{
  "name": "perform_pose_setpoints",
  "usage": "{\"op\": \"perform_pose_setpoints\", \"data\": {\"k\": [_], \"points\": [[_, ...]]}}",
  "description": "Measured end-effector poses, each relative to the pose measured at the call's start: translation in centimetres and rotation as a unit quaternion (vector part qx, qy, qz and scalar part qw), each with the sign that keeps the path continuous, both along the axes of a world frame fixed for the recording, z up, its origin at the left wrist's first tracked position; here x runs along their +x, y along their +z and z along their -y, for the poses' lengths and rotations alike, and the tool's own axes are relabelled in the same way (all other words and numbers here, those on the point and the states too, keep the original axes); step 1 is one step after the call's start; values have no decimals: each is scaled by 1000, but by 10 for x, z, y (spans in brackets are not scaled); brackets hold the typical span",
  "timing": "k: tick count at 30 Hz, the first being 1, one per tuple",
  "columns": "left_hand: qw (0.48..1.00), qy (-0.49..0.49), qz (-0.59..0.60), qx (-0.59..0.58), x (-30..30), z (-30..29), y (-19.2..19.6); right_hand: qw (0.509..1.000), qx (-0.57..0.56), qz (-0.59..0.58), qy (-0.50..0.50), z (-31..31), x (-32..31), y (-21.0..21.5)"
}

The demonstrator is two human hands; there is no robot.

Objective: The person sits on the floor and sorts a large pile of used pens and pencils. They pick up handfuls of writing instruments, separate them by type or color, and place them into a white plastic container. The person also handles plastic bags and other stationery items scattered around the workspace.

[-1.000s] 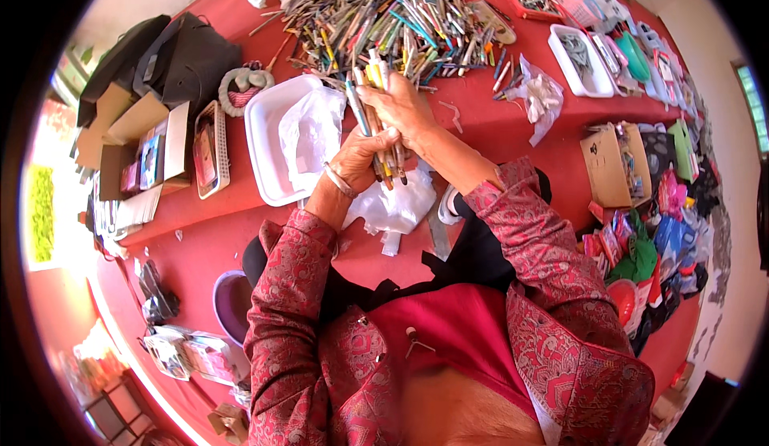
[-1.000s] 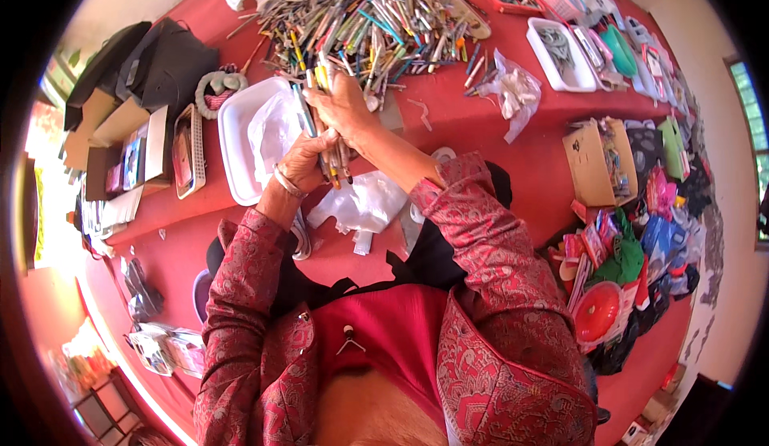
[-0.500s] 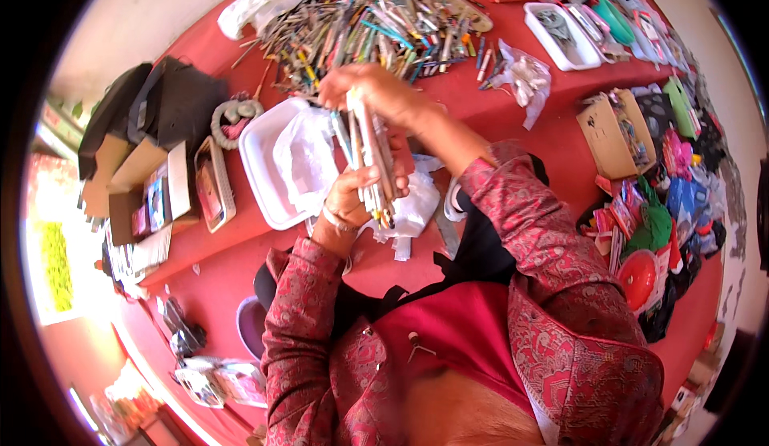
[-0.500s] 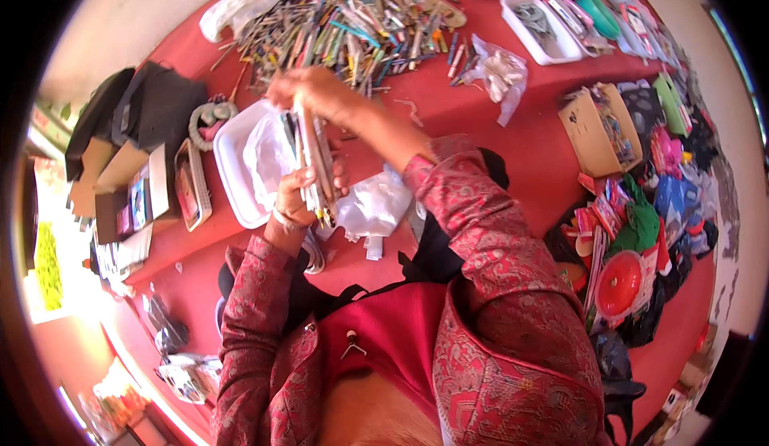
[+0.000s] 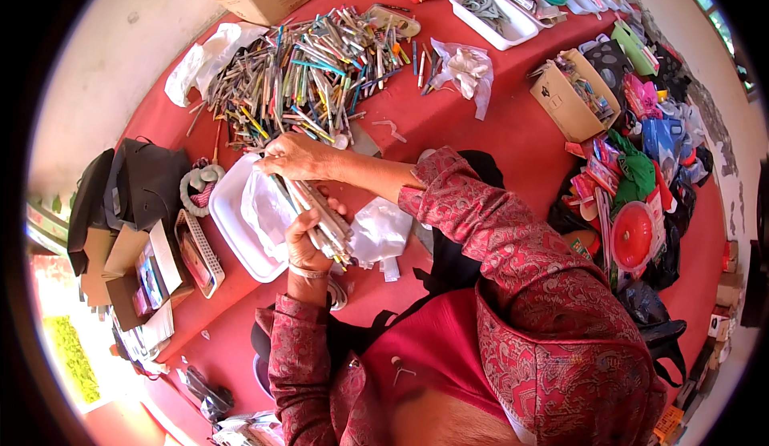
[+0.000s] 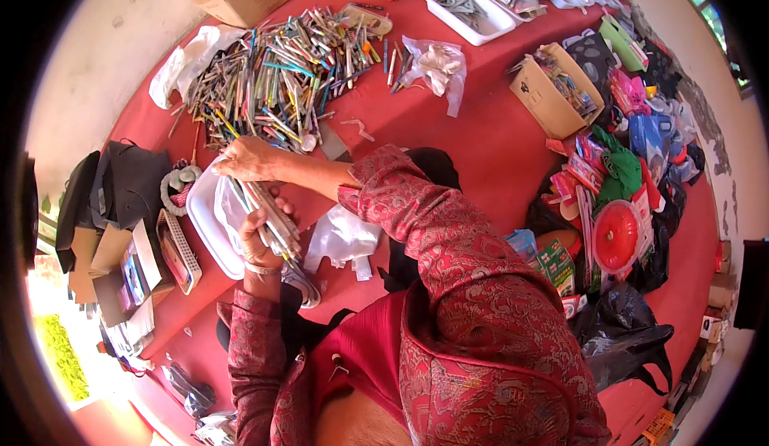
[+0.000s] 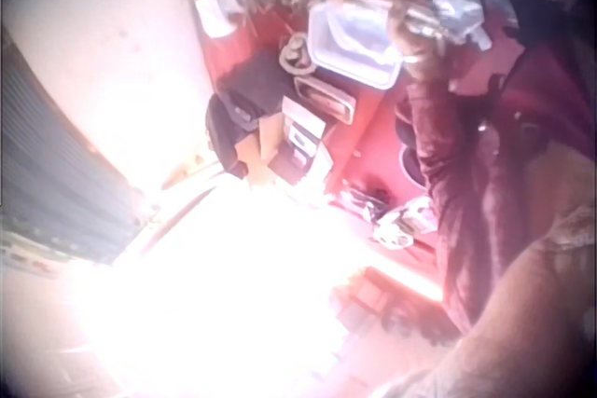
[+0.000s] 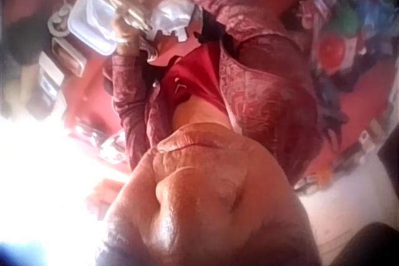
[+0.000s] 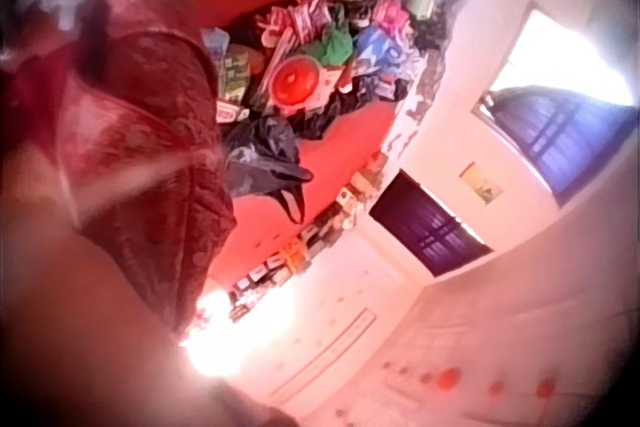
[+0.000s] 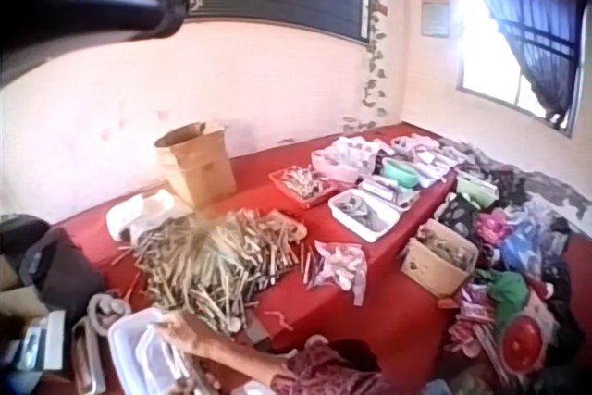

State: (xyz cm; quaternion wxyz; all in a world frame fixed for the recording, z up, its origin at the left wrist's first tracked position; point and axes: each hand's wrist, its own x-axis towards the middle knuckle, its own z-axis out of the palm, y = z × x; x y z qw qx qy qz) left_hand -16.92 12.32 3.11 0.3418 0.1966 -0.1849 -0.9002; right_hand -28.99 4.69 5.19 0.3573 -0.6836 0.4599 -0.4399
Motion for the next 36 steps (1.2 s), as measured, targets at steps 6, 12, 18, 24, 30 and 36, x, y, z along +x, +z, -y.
{"op": "perform_pose_setpoints", "data": {"k": [6, 12, 18, 24, 30, 36], "points": [[1000, 13, -22, 14, -6, 3, 1, 998, 10, -55, 8, -3, -1, 0], [989, 117, 21, -85, 13, 29, 7, 840, 370, 386, -86, -2, -17, 8], [945, 278, 145, -89, 22, 50, 17, 668, 505, 547, 5, -26, 5, -43], [787, 368, 359, -342, 2, 37, 32, 633, 425, 646, 40, -36, 37, -20], [702, 399, 436, -398, -2, 37, 21, 664, 416, 620, 41, -31, 35, -41], [893, 241, 301, -232, 5, 40, 37, 789, 459, 407, 40, -26, -7, -28]]}}
